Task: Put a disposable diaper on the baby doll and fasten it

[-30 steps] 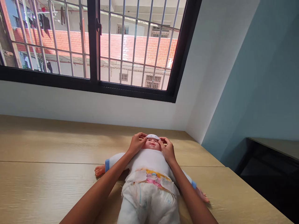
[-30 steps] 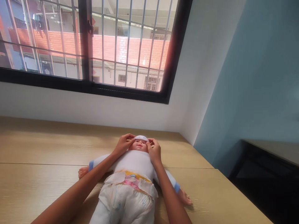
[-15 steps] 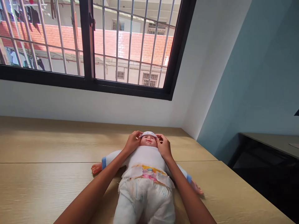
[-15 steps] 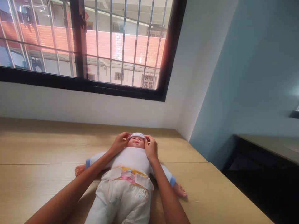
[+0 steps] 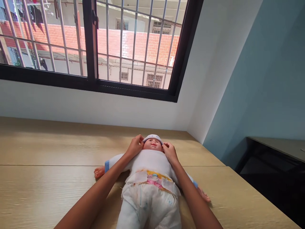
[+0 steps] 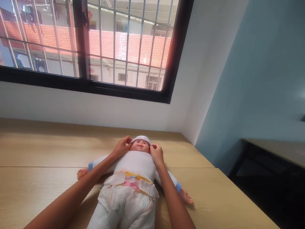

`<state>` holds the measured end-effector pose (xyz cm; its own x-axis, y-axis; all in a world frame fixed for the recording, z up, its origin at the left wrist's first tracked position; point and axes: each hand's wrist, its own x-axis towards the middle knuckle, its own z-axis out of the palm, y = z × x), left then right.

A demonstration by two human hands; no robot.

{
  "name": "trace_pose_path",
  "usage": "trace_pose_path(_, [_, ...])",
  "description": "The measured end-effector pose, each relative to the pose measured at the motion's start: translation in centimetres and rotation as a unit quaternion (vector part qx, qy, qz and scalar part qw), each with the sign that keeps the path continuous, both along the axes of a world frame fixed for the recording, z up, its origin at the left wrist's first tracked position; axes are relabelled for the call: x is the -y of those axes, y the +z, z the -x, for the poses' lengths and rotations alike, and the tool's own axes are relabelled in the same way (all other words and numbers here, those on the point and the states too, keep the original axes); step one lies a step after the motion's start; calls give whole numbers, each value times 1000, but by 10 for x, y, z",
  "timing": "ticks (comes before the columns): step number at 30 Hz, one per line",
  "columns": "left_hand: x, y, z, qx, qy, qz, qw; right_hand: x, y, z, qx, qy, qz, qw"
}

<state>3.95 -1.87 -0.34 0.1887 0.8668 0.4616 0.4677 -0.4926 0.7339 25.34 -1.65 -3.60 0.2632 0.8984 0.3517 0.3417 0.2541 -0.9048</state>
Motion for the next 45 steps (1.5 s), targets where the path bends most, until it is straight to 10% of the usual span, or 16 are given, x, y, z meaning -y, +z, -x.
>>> trace_pose_path(45, [10,13,-4,84,-58,-18,995,46,41,20,44,-31,-167,984])
